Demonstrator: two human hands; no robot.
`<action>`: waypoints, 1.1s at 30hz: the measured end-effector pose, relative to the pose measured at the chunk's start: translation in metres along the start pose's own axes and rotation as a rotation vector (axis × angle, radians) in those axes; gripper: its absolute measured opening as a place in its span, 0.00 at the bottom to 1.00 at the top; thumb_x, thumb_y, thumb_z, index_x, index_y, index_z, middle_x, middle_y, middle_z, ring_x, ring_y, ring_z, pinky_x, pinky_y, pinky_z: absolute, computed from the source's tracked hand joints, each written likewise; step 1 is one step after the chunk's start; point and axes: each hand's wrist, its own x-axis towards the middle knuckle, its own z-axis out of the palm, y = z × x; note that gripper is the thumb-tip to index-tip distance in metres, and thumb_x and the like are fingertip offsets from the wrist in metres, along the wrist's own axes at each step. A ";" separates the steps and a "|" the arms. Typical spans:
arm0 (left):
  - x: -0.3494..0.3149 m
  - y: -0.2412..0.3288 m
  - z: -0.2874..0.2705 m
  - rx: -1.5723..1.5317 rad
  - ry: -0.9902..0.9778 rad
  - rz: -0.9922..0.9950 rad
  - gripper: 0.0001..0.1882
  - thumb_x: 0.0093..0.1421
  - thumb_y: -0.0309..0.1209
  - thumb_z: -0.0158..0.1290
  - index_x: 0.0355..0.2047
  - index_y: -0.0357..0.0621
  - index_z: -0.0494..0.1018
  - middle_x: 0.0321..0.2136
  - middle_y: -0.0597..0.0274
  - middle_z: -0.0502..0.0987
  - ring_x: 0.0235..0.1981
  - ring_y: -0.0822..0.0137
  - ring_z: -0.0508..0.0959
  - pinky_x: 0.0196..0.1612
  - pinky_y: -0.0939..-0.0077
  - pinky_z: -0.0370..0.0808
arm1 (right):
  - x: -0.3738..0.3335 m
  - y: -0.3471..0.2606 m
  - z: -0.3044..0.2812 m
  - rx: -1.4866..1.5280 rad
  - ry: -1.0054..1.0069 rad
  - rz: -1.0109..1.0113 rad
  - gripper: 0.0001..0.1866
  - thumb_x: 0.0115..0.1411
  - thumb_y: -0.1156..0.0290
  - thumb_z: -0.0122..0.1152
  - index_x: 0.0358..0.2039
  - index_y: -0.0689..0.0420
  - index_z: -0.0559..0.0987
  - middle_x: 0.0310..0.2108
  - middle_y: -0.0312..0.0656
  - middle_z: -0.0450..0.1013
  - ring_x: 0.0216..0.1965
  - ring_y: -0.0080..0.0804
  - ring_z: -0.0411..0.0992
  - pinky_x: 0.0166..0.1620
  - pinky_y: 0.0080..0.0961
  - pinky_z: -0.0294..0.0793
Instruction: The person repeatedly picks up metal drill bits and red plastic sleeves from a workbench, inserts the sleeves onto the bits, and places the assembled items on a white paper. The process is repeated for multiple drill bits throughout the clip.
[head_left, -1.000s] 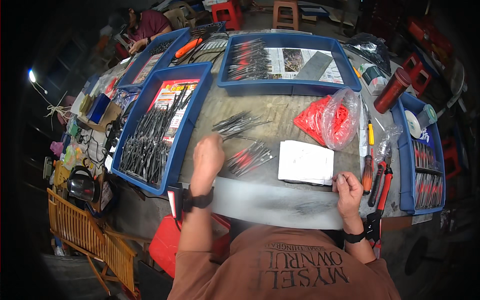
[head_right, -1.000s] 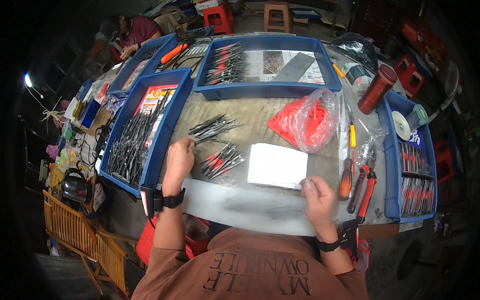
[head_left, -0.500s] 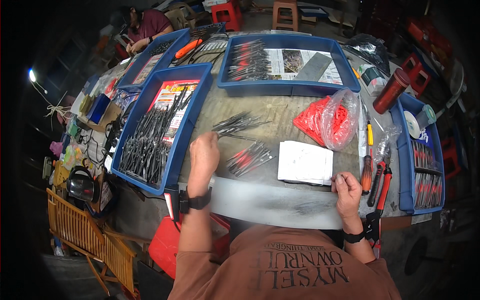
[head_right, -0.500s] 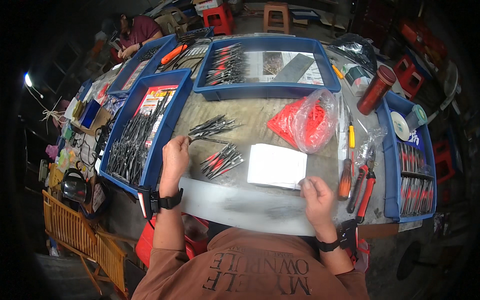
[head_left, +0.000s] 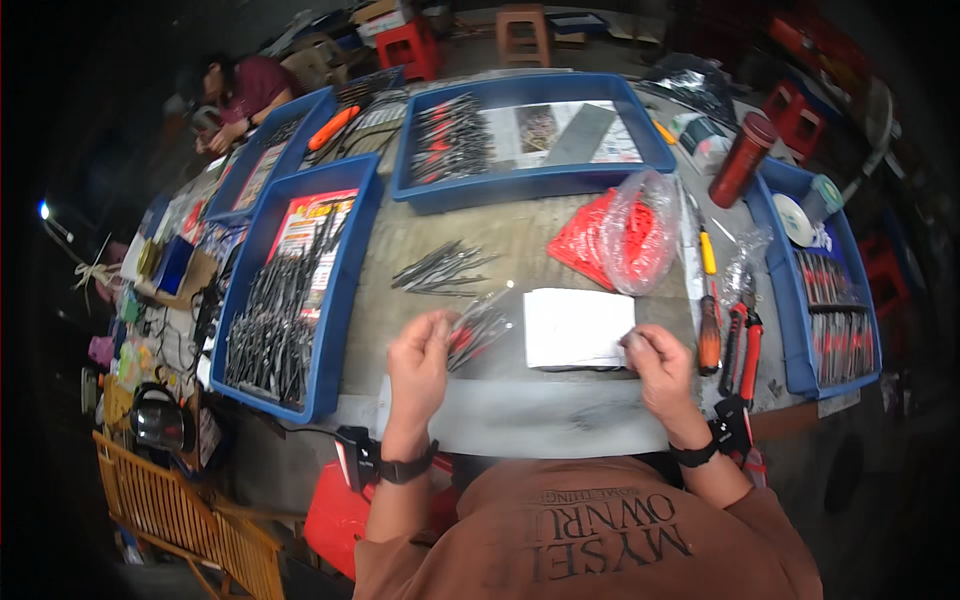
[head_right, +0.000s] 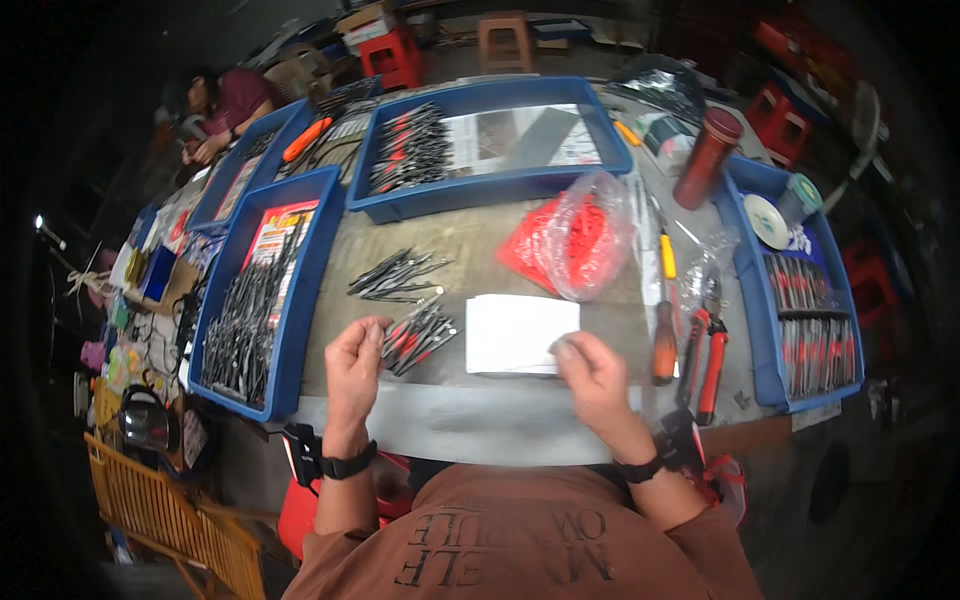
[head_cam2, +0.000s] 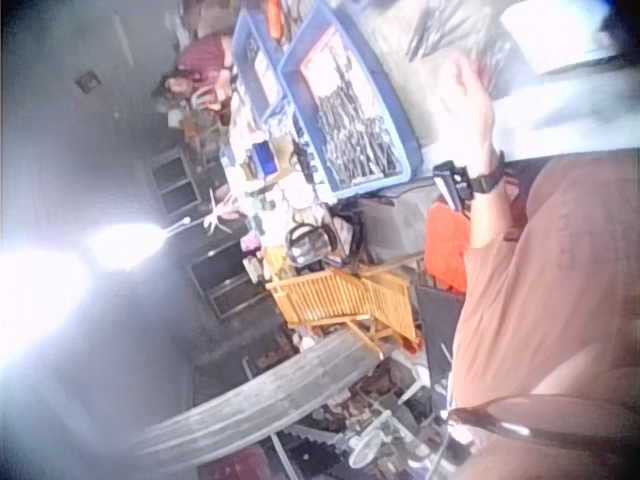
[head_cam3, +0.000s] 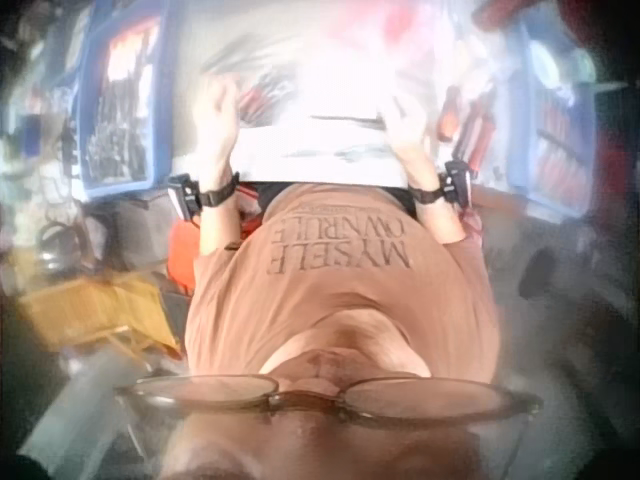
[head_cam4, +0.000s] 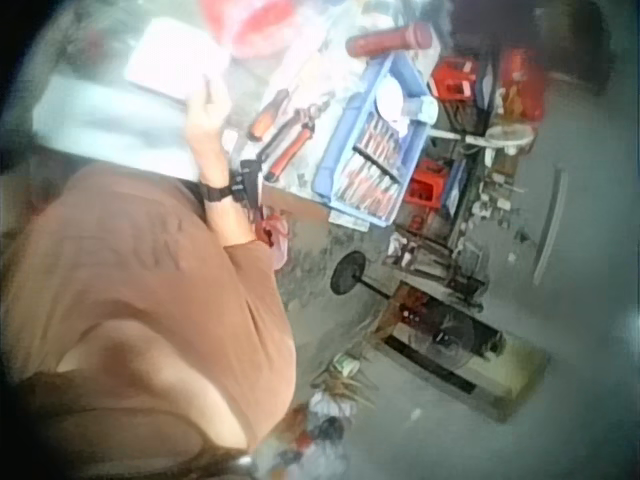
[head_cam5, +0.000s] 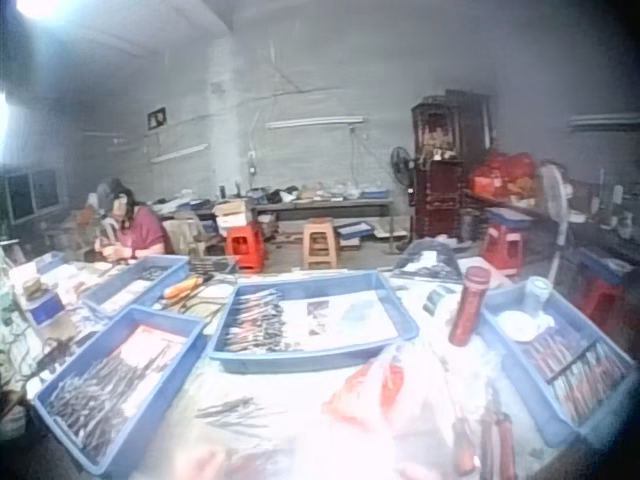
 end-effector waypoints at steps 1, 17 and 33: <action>-0.005 0.002 0.009 -0.052 -0.044 0.022 0.10 0.62 0.31 0.45 0.35 0.36 0.72 0.17 0.76 0.64 0.16 0.84 0.59 0.19 0.89 0.56 | 0.003 -0.001 0.004 -0.003 -0.014 0.021 0.08 0.60 0.71 0.50 0.33 0.63 0.73 0.22 0.30 0.66 0.23 0.14 0.61 0.27 0.12 0.60; -0.038 0.020 0.076 -0.090 -0.559 -0.050 0.08 0.54 0.22 0.49 0.36 0.36 0.73 0.28 0.60 0.74 0.30 0.71 0.73 0.34 0.79 0.69 | 0.021 -0.011 0.001 0.085 -0.096 -0.001 0.09 0.59 0.69 0.54 0.35 0.62 0.73 0.26 0.32 0.70 0.26 0.15 0.65 0.31 0.13 0.67; -0.044 0.010 0.080 -0.419 -0.532 -0.304 0.06 0.56 0.24 0.52 0.34 0.37 0.73 0.24 0.71 0.72 0.24 0.82 0.67 0.29 0.89 0.65 | 0.158 0.037 -0.035 -1.279 0.269 -0.287 0.06 0.47 0.71 0.53 0.21 0.59 0.76 0.23 0.48 0.73 0.29 0.44 0.72 0.37 0.45 0.66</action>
